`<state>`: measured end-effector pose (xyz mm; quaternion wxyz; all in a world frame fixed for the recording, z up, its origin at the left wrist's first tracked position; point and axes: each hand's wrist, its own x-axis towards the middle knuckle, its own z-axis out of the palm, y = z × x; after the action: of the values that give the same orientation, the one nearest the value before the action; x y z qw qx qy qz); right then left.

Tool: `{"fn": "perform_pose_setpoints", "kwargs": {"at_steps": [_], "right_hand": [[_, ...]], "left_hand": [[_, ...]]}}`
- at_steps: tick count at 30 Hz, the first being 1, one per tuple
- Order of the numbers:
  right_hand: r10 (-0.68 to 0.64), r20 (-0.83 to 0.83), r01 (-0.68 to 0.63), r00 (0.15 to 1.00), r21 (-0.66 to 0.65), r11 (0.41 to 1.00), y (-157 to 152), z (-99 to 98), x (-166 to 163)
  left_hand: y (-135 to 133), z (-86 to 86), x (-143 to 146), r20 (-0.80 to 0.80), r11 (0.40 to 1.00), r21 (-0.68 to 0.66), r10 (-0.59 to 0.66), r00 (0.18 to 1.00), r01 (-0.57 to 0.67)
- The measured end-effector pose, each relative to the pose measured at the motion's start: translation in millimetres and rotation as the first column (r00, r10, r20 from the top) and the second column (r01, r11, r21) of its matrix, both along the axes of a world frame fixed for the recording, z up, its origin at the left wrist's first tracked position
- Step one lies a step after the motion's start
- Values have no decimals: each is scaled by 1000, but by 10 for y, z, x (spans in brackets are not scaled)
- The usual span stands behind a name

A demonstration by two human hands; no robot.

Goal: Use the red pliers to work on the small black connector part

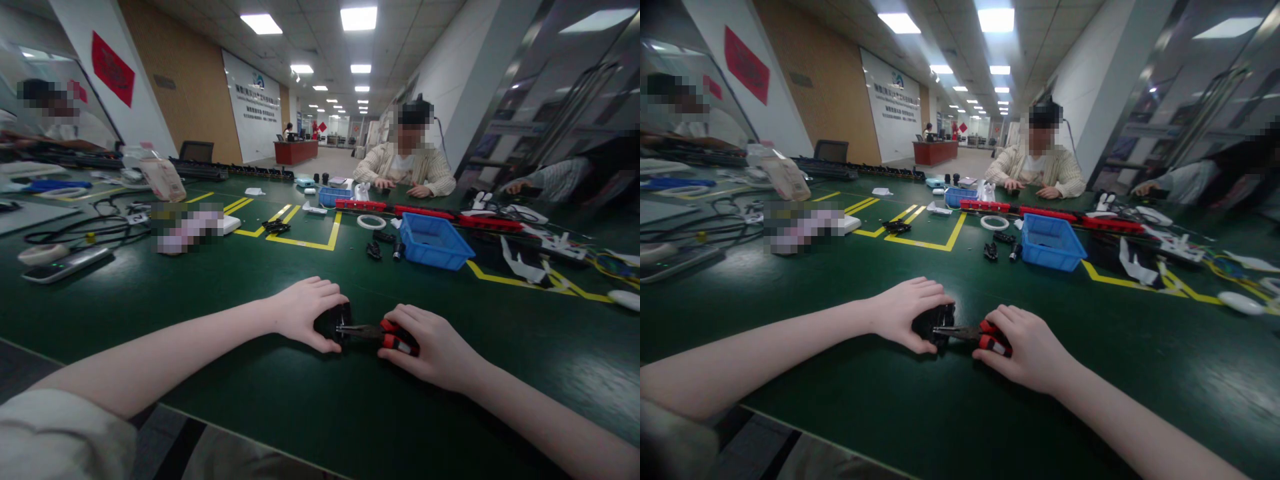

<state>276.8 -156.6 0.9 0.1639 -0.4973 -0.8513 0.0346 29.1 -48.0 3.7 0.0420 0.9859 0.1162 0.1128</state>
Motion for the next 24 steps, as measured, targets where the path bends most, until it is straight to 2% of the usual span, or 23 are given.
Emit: {"fn": "perform_pose_setpoints", "kwargs": {"at_steps": [15, 24], "right_hand": [[26, 112, -46, 993, 181, 982, -10, -25, 5], [14, 88, -26, 996, 137, 990, -5, -36, 9]], "left_hand": [[8, 16, 8, -45, 997, 65, -32, 998, 35], [-16, 24, -7, -24, 998, 56, -16, 1000, 17]]}}
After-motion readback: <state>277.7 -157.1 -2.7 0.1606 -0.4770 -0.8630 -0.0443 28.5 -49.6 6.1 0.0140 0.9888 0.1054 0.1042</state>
